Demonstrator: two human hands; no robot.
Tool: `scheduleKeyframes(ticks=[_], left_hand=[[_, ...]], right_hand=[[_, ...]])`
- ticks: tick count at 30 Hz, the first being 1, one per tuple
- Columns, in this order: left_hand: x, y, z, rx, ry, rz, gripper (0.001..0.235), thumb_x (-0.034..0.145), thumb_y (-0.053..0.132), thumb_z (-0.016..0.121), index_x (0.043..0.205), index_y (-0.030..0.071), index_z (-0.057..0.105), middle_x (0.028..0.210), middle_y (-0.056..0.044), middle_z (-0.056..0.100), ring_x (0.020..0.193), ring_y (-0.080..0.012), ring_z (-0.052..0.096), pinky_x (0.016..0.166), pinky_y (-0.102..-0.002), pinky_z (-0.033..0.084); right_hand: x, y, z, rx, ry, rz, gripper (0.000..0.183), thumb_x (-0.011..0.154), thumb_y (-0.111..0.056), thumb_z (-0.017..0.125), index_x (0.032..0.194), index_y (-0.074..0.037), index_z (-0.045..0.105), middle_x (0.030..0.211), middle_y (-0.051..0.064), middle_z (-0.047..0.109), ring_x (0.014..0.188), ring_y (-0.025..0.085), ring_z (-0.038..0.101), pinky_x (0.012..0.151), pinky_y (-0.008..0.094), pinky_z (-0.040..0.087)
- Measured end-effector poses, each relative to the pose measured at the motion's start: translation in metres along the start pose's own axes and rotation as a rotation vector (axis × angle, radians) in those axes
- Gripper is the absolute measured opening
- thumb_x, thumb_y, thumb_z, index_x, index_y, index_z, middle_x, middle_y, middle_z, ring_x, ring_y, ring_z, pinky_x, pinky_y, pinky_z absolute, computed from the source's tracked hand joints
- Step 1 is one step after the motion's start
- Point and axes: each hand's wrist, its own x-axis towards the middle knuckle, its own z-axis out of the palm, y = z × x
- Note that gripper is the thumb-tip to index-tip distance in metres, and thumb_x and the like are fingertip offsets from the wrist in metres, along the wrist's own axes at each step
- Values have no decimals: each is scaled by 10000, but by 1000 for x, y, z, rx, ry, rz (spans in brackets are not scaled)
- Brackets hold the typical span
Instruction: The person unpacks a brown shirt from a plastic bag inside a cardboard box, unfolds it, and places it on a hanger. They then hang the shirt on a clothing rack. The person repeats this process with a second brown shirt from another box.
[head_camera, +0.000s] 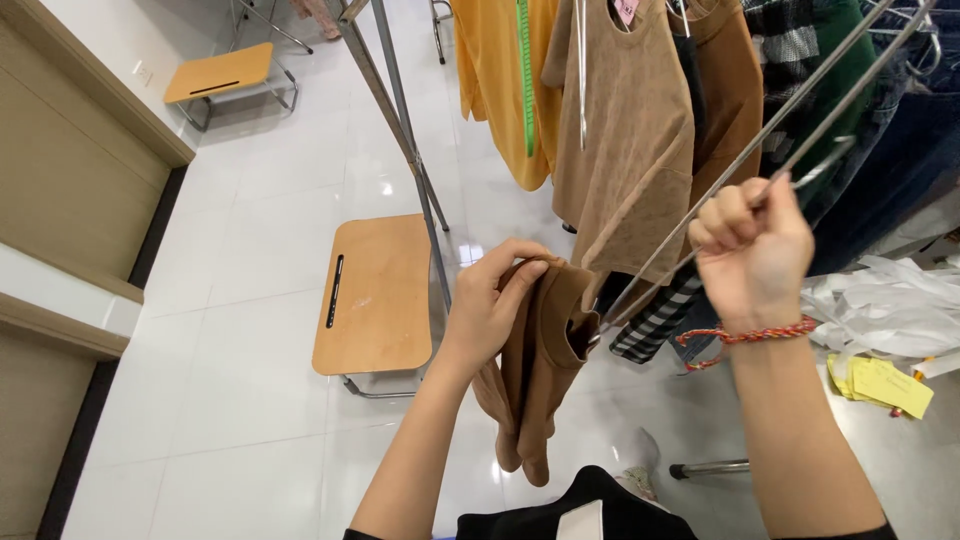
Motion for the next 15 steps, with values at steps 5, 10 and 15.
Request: scheduleKeyframes(ticks=[5,10,15], left_hand=[[-4,-10,0,-35,84,60,109,1060,190,676,1074,176,784,969,20,816,1007,-159,774,966,-352,596],[-10,-11,-23,-126,285,-9,136,1082,161,640,1096,115,767,1004,-28,821,1029,-126,735,994,-359,603],[-21,-18,-48,-176,453,-55,151,1111,156,590,1128,76,717,1054,-49,787,1061,-126,684,1015,-388,585]], right_hand=[[21,86,-22,-8,-177,82,464,1155,-500,400,795,-223,494,637,-83,179,581,106,225,578,252,241],[19,127,-35,-590,12,-65,487,1221,-365,424,814,-122,535,665,15,492,685,146,468,715,259,383],[37,110,-74,-1123,92,-282,527,1274,-352,443,853,-126,664,793,78,667,810,201,560,869,326,454]])
